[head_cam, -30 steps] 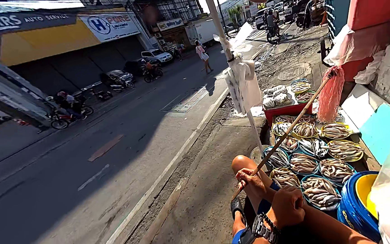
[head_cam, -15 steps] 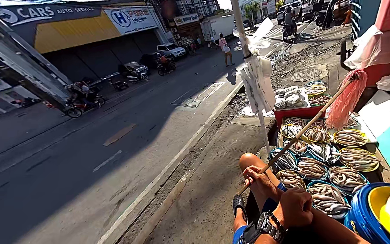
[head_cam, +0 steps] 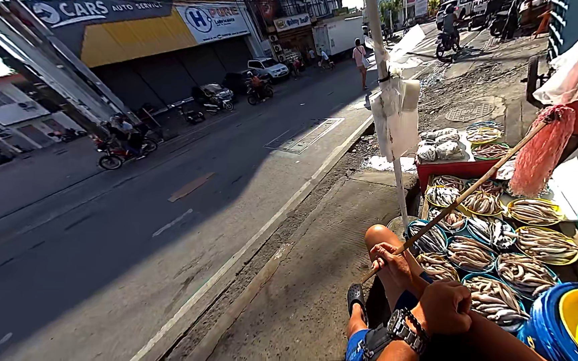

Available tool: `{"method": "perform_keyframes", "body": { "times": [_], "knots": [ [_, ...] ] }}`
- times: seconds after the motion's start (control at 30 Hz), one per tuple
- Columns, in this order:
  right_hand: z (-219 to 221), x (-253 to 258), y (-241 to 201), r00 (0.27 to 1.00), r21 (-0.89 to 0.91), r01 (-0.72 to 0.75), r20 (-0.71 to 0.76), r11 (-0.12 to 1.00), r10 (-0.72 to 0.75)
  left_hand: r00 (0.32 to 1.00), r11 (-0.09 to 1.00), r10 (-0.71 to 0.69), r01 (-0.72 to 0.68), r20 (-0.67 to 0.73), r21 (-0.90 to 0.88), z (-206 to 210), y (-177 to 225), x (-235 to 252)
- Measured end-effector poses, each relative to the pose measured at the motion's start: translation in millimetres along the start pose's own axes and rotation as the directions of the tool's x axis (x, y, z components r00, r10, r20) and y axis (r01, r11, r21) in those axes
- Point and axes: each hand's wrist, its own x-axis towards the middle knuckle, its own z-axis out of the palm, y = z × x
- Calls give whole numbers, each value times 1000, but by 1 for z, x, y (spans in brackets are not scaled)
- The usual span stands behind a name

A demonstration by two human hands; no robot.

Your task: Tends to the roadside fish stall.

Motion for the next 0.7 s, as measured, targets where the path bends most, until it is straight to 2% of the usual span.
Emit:
{"method": "perform_keyframes", "body": {
  "times": [0.23, 0.4, 0.6, 0.7],
  "knots": [
    [2, -1, -2, 1000, -16, 16, -1, 1000, -16, 1000, 1000, -3, 3, -11, -7, -1, 3, 0],
    [1, 0, -6, 999, -21, -53, -7, 998, 53, 1000, 1000, -12, 12, 9, 8, 0, 1, 0],
    [0, 0, -5, 999, -20, -29, 30, 999, 30, 999, 1000, -22, 22, 28, 0, -2, 2, 1],
    [9, -5, -12, 999, 7, -44, -12, 999, 44, 1000, 1000, -9, 9, 15, 2, -1, 2, 0]
  ]
}}
